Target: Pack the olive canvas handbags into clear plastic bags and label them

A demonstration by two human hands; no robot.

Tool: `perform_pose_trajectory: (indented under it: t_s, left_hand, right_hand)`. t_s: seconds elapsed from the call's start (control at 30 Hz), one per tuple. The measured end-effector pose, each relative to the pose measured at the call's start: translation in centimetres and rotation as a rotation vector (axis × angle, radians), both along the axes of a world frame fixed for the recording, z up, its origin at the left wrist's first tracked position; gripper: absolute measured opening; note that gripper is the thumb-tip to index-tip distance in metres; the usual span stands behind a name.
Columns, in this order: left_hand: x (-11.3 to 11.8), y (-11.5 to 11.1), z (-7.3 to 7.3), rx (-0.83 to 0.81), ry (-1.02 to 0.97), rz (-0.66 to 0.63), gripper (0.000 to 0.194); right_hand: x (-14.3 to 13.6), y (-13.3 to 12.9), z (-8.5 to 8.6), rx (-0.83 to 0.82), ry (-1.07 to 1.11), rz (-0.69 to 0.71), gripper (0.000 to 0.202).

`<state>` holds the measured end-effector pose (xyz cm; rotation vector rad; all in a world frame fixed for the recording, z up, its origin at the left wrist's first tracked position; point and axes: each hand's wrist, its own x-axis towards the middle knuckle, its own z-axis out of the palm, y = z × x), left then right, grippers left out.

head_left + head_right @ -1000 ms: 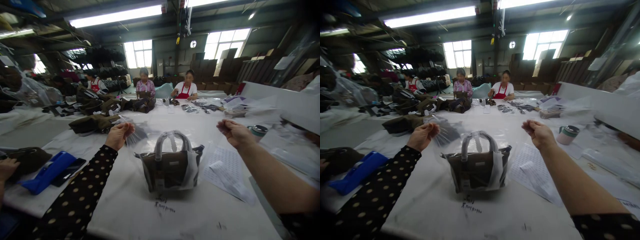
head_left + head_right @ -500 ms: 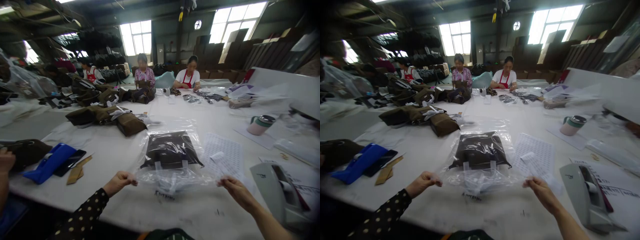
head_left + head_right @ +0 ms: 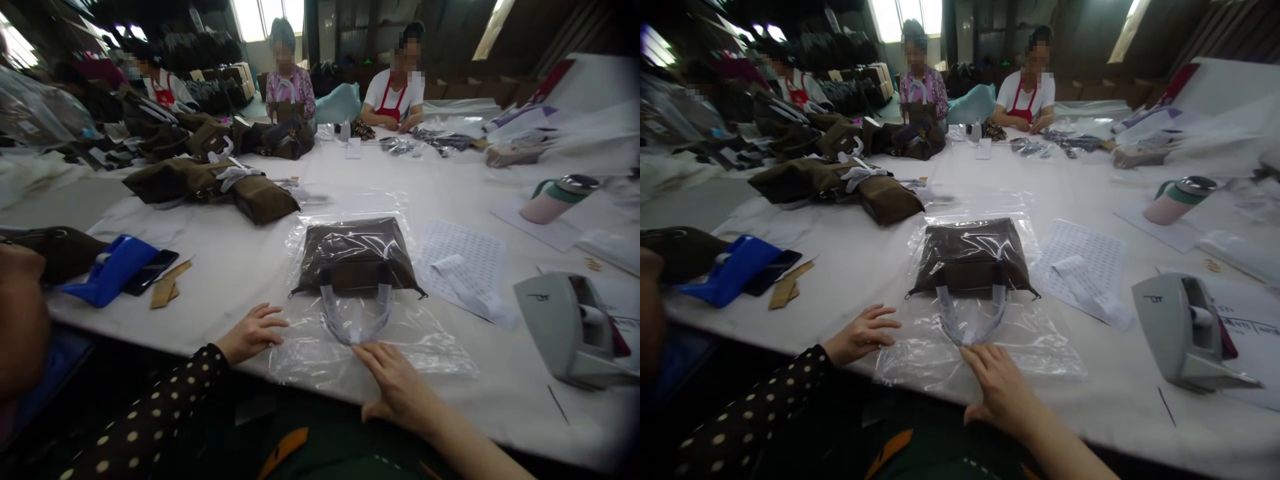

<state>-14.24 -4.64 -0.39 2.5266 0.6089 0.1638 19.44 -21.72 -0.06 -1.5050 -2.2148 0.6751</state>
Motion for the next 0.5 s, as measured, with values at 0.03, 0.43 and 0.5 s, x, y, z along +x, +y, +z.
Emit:
perform_pose_trajectory:
  t_s: [0.03,0.43,0.5]
  left_hand:
    - [0.1,0.0,0.0,-0.002,-0.02,0.006,0.019]
    - [7.9,1.2,5.2,0.22,-0.202,0.347,0.019]
    - [10.1,1.4,5.0,0.28,-0.182,0.402,0.017]
  right_hand:
    - [-1.6,-0.2,-1.5,0.001,-0.04,-0.008,0.081]
    - [-5.2,-1.0,-5.4,-0.524,0.652,-0.463,0.033]
    - [-6.3,-1.0,-6.1,-0.66,0.784,-0.494,0.035]
